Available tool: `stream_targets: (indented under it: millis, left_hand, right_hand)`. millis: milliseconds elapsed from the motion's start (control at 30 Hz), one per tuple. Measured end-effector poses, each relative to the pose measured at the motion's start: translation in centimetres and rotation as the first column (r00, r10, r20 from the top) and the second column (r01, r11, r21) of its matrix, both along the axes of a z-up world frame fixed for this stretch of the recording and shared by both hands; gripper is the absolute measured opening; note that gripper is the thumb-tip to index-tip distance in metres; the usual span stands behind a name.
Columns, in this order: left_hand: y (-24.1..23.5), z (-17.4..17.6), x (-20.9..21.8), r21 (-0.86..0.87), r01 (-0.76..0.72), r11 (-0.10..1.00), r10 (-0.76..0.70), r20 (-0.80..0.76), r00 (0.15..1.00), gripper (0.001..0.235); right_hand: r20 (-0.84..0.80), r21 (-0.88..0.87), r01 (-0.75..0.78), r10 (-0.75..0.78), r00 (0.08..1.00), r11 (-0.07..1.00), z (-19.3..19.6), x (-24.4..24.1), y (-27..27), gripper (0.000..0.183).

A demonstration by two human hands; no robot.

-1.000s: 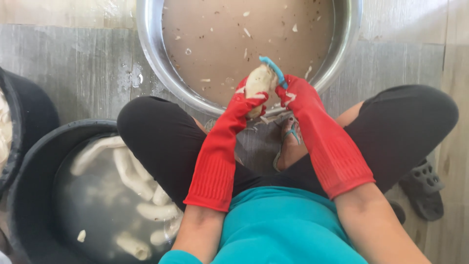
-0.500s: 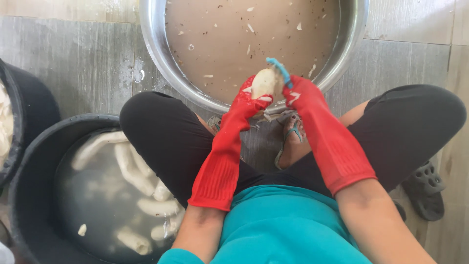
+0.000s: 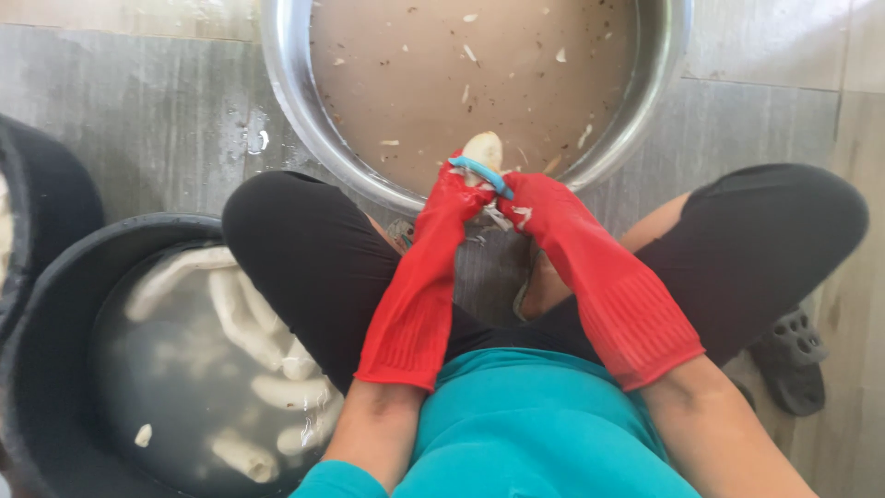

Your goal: The person sits cross-legged on the floor and uses a blue peeler to peel a white root vegetable over a large metal basin. The peels fall into the basin, and the person occasionally dips the vegetable into a nearby black bucket of water.

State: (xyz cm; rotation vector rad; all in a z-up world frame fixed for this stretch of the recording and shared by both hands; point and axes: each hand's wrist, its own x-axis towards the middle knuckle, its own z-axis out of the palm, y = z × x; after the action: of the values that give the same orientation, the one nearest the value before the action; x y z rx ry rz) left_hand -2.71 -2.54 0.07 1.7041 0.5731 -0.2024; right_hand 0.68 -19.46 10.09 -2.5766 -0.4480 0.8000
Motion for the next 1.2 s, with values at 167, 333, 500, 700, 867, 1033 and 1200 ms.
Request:
stream_targets:
  millis: [167, 333, 500, 700, 867, 1033, 1200]
  left_hand:
    - [0.6, 6.4, -0.3, 0.017, 0.073, 0.997, -0.074, 0.1, 0.992, 0.077]
    - [0.2, 9.0, -0.4, -0.176, 0.117, 0.977, -0.074, 0.235, 0.969, 0.087]
    - [-0.4, 11.1, 0.4, -0.049, 0.042, 0.998, -0.039, 0.069, 0.997, 0.072]
    - [-0.4, 9.0, 1.2, 0.101, 0.023, 0.995, -0.019, -0.044, 0.999, 0.07]
    - [-0.5, 3.2, 0.0, 0.354, -0.094, 0.93, -0.064, 0.41, 0.91, 0.045]
    - [-1.1, 4.9, -0.3, 0.41, -0.105, 0.906, -0.009, 0.266, 0.964, 0.041]
    - [-0.6, 4.1, 0.8, 0.458, -0.162, 0.874, 0.037, 0.27, 0.962, 0.059]
  right_hand:
    - [-0.186, 0.034, 0.254, -0.244, 0.952, 0.967, 3.7, 4.6, -1.5, 0.033]
    - [-0.327, 0.391, 0.46, -0.347, 0.879, 0.797, 1.0, 7.2, -0.4, 0.034]
    - [-0.393, 0.504, 0.43, -0.244, 0.887, 0.749, 4.2, 5.8, 0.5, 0.043]
    - [-0.208, 0.115, 0.188, -0.161, 0.965, 0.975, 10.6, 4.0, 0.4, 0.04]
    - [-0.008, -0.122, -0.012, 0.011, 1.0, 0.993, 4.4, 2.5, 0.8, 0.036]
    - [-0.02, -0.139, 0.134, -0.138, 0.99, 0.981, 0.6, 3.5, 0.7, 0.028]
    - [-0.204, -0.061, 0.203, -0.211, 0.956, 0.977, 0.1, 4.4, -1.4, 0.029]
